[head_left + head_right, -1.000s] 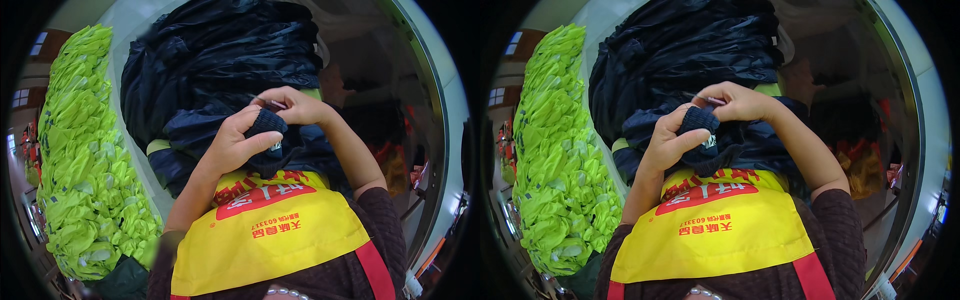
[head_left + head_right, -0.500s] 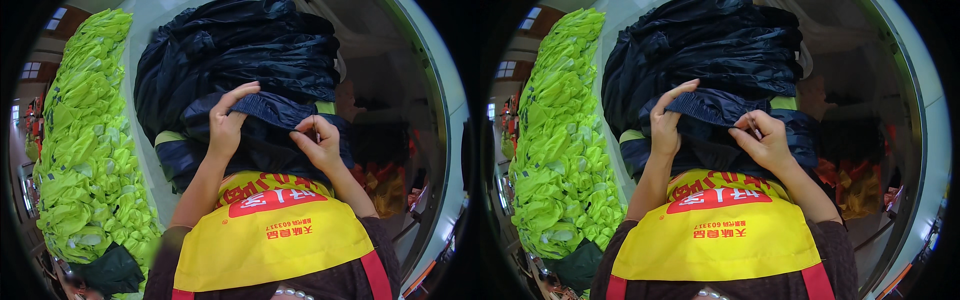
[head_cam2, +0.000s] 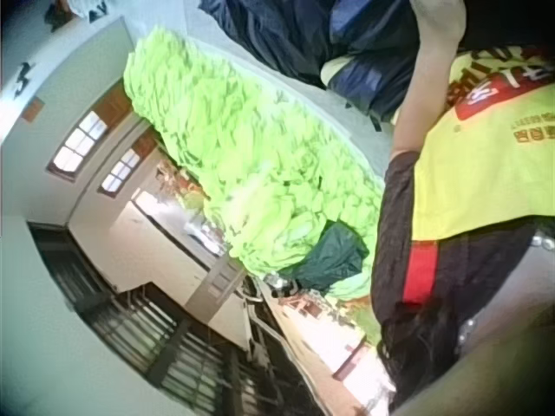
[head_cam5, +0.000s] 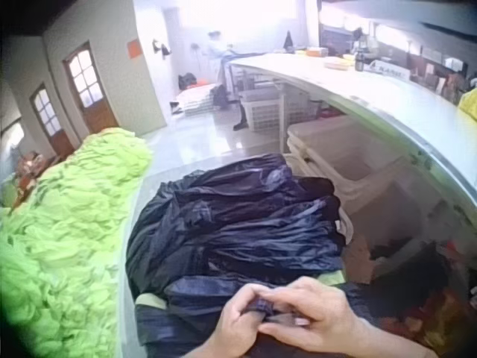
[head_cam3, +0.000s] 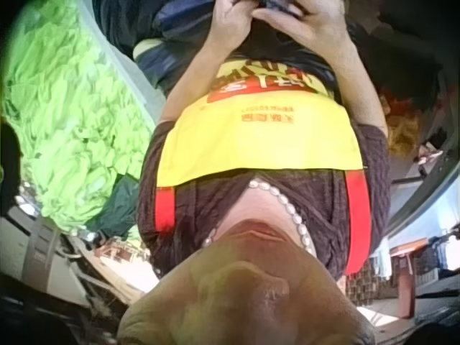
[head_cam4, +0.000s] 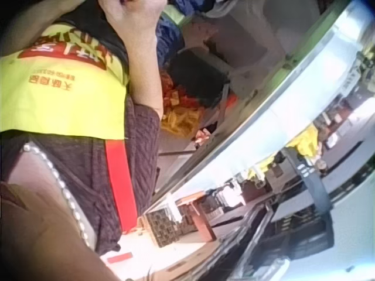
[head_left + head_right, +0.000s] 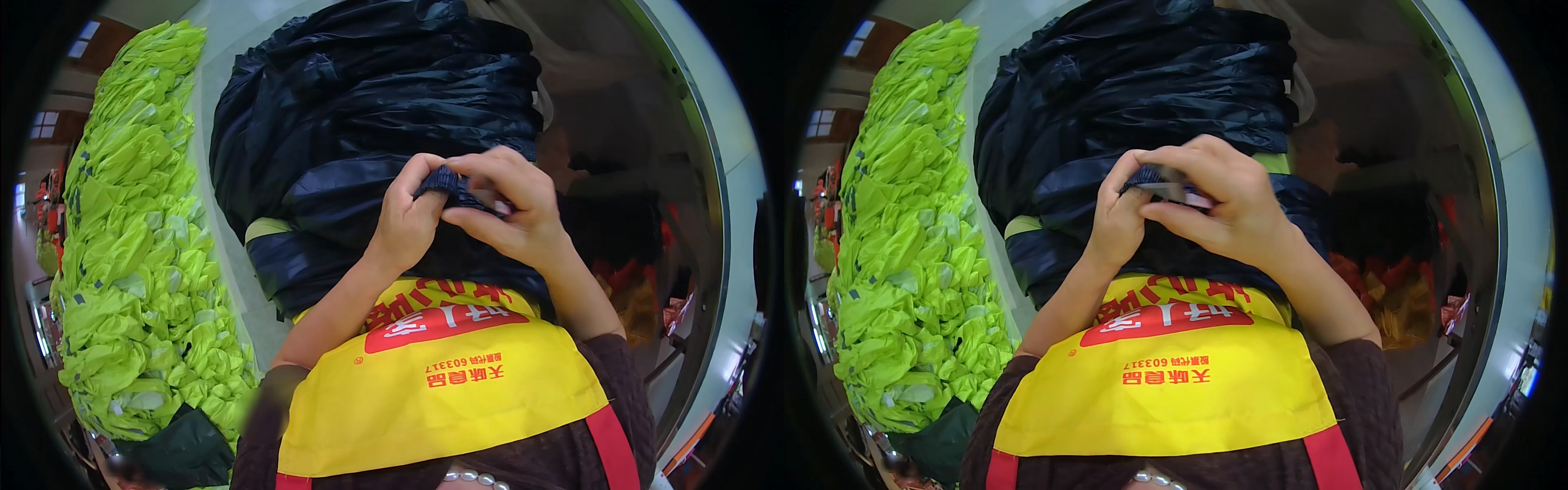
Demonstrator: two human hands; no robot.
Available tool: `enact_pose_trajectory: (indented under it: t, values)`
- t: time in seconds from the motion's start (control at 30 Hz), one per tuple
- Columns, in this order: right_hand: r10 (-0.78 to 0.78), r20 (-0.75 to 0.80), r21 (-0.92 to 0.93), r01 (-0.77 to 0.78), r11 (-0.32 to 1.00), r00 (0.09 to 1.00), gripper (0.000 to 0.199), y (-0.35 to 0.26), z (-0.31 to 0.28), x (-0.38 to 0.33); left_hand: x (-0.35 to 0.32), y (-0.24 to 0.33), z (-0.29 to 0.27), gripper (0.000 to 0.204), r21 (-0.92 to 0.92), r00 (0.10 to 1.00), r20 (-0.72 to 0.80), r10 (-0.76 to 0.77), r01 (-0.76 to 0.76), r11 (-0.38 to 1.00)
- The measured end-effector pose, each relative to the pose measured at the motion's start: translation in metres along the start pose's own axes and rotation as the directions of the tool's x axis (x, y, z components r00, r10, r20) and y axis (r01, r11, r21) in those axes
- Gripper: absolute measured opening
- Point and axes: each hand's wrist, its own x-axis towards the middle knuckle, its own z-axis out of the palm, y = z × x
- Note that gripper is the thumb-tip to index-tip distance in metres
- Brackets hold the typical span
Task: The person repeatedly cuts and removes tags from a pile of dark-colored garments using a small blade. The person handles each garment one at a time, snips the tag, and sets the garment aside.
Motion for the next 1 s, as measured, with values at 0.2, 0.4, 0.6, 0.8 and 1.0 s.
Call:
enact_pose_trajectory:
  t: [0.2, 0.4, 0.6, 0.8, 1.0]
  values:
    - [0.032, -0.071, -0.041, -0.035, 0.999, 0.997, 0.018, 0.012, 0.006, 0.000, -0.001, 0.000, 0.000, 0.012, 0.085, 0.997, -0.035, -0.075, 0.078, 0.993]
    - [0.500, -0.100, 0.370, -0.434, 0.821, 0.860, 0.016, 0.007, -0.012, 0.005, -0.005, -0.003, 0.001, 0.013, 0.063, 0.989, -0.048, -0.140, 0.143, 0.988]
    - [0.548, 0.138, 0.318, -0.561, 0.764, 0.825, 0.029, 0.020, -0.051, -0.015, -0.006, -0.010, -0.001, 0.013, -0.041, 0.991, -0.033, -0.133, 0.131, 0.990]
    - [0.198, 0.247, -0.310, -0.116, 0.943, 0.948, 0.030, 0.022, -0.028, -0.031, -0.007, -0.012, 0.000, 0.014, -0.054, 0.995, -0.020, -0.095, 0.094, 0.994]
    - [0.046, 0.259, -0.396, 0.062, 0.916, 0.965, 0.034, 0.017, -0.022, -0.022, -0.008, -0.010, 0.003, 0.012, 0.019, 0.998, -0.047, -0.051, 0.052, 0.998]
